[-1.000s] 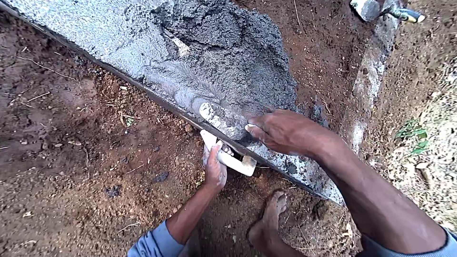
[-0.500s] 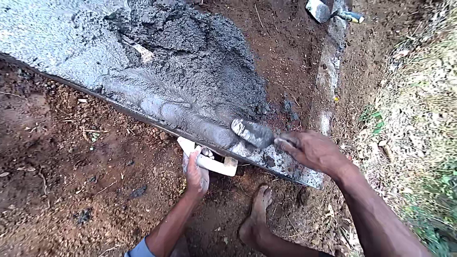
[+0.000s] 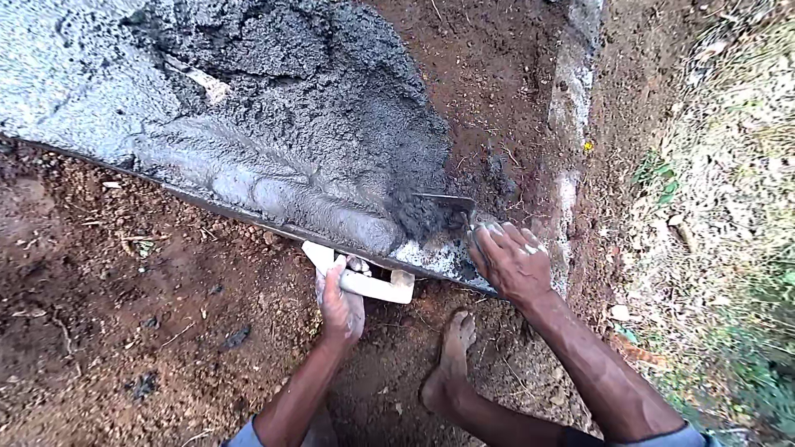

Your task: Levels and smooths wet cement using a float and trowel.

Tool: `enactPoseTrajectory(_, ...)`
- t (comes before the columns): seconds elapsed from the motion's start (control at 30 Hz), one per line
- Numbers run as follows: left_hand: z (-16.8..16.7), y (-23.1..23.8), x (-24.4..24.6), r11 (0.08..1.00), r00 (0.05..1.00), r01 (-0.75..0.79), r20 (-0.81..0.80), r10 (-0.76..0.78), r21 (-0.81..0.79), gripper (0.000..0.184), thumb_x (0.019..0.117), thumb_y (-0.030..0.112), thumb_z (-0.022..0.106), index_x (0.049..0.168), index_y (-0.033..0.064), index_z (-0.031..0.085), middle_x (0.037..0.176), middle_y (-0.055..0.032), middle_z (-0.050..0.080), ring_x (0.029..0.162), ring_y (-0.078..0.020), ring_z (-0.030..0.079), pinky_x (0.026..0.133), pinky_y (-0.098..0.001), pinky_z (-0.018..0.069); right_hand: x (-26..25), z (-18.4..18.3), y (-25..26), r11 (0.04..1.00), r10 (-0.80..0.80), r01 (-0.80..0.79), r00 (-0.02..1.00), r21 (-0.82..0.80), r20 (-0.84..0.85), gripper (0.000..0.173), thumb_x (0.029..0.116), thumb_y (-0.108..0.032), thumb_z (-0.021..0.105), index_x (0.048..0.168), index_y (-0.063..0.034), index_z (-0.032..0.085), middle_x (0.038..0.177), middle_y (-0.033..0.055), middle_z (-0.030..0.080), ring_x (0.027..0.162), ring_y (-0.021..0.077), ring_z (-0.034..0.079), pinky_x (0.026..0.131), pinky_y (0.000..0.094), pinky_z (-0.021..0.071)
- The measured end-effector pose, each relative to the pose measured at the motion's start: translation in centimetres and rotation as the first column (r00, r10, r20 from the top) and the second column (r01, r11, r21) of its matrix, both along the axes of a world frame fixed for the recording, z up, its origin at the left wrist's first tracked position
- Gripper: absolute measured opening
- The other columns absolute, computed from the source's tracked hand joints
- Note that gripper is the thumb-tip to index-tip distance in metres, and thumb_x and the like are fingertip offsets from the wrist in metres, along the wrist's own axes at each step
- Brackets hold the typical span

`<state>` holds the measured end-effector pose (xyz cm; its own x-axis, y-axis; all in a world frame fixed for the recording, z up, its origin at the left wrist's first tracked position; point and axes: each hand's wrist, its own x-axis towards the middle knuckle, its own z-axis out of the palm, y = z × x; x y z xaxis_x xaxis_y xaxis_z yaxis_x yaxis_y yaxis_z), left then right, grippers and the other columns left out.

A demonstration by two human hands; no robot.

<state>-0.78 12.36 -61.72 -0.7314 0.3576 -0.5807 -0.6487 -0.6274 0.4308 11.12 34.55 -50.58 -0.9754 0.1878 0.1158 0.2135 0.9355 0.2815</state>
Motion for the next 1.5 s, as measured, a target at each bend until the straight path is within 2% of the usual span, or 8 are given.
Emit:
enactPoseTrajectory(0.13, 0.3, 0.1, 0.5, 1.000, 1.000, 0.018, 0.014, -0.018, -0.001, 0.021, 0.1062, 0.012, 0.029, 0.109, 0.0064, 0.049, 0.076, -0.0045, 0.063, 0.069, -0.0157, 0.066, 0.071, -0.0315, 0.0594, 0.1, 4.0, -0.5, 0.900, -0.325, 0.342, 0.940, -0.270, 0.107, 0.045, 0.1053, -0.034, 0.041, 0.088, -0.0017, 0.066, 0.070, 0.0153, 0.063, 0.063, 0.0343, 0.067, 0.051, 0.0527, 0.0491)
enactPoseTrajectory(0.27, 0.4, 0.4, 0.9, 0.999, 0.999, 0.038, 0.016, -0.038, 0.010, 0.020, 0.1056, 0.012, 0.030, 0.108, 0.0073, 0.050, 0.075, -0.0042, 0.062, 0.070, -0.0157, 0.065, 0.072, -0.0318, 0.0591, -3.0, 6.0, 0.6, 0.401, -0.283, 0.615, 0.788, -0.679, 0.547, 0.043, 0.1107, -0.036, 0.044, 0.083, -0.0118, 0.066, 0.058, -0.0005, 0.052, 0.048, 0.0108, 0.050, 0.047, 0.0293, 0.0433)
enactPoseTrajectory(0.47, 0.1, 0.3, 1.0, 0.999, 0.999, 0.042, 0.003, -0.042, 0.008, 0.019, 0.1058, 0.012, 0.031, 0.111, 0.0063, 0.048, 0.077, -0.0054, 0.062, 0.071, -0.0170, 0.065, 0.073, -0.0336, 0.0590, -4.0, 6.3, -0.6, 0.653, -0.131, 0.651, 0.600, -0.387, 0.789, 0.039, 0.1105, -0.039, 0.046, 0.102, -0.0083, 0.069, 0.082, 0.0124, 0.065, 0.083, 0.0300, 0.066, 0.077, 0.0553, 0.0503)
enactPoseTrajectory(0.6, 0.2, 0.4, 0.9, 0.999, 0.999, 0.041, -0.005, -0.041, 0.015, 0.019, 0.1057, 0.011, 0.032, 0.110, 0.0053, 0.049, 0.077, -0.0061, 0.062, 0.072, -0.0169, 0.066, 0.074, -0.0328, 0.0589, -3.5, 8.5, -0.7, 0.742, -0.194, 0.584, 0.657, -0.329, 0.728, 0.038, 0.1087, -0.039, 0.048, 0.094, -0.0125, 0.070, 0.071, 0.0078, 0.063, 0.073, 0.0278, 0.065, 0.067, 0.0531, 0.0492)
enactPoseTrajectory(0.73, 0.0, 0.5, 1.0, 0.999, 0.999, 0.035, -0.002, -0.035, 0.002, 0.020, 0.1061, 0.012, 0.031, 0.111, 0.0060, 0.049, 0.078, -0.0062, 0.062, 0.072, -0.0175, 0.066, 0.074, -0.0344, 0.0592, -6.1, 8.1, -3.3, 0.756, -0.135, 0.508, 0.738, -0.413, 0.661, 0.038, 0.1084, -0.043, 0.045, 0.093, -0.0177, 0.069, 0.070, 0.0019, 0.062, 0.069, 0.0216, 0.063, 0.064, 0.0486, 0.0492)
enactPoseTrajectory(1.1, 0.2, 0.7, 1.0, 0.999, 0.999, 0.052, -0.007, -0.051, 0.011, 0.022, 0.1070, 0.013, 0.028, 0.107, 0.0070, 0.050, 0.075, -0.0045, 0.062, 0.071, -0.0163, 0.066, 0.072, -0.0325, 0.0588, -3.2, 8.2, -2.6, 0.733, -0.214, 0.648, 0.510, -0.208, 0.833, 0.041, 0.1101, -0.045, 0.042, 0.105, -0.0129, 0.068, 0.085, 0.0131, 0.067, 0.089, 0.0341, 0.068, 0.077, 0.0566, 0.0509)
enactPoseTrajectory(1.3, 0.1, 0.6, 1.0, 0.999, 0.999, 0.051, 0.000, -0.051, -0.008, 0.023, 0.1070, 0.013, 0.029, 0.107, 0.0076, 0.051, 0.076, -0.0050, 0.063, 0.071, -0.0165, 0.066, 0.072, -0.0323, 0.0592, 0.9, 6.1, 0.0, 0.792, -0.557, 0.603, 0.777, -0.093, 0.291, 0.040, 0.1030, -0.038, 0.050, 0.096, -0.0049, 0.072, 0.082, 0.0215, 0.070, 0.075, 0.0457, 0.070, 0.059, 0.0649, 0.0497)
enactPoseTrajectory(1.5, 0.1, 0.4, 1.1, 0.998, 0.998, 0.055, -0.007, -0.055, 0.029, 0.022, 0.1064, 0.013, 0.030, 0.110, 0.0059, 0.050, 0.079, -0.0054, 0.064, 0.073, -0.0168, 0.067, 0.074, -0.0326, 0.0596, 3.0, 1.6, -1.0, 0.943, -0.326, 0.327, 0.945, -0.071, 0.021, 0.046, 0.1026, -0.036, 0.046, 0.093, -0.0015, 0.074, 0.087, 0.0203, 0.074, 0.086, 0.0425, 0.074, 0.068, 0.0578, 0.0572)
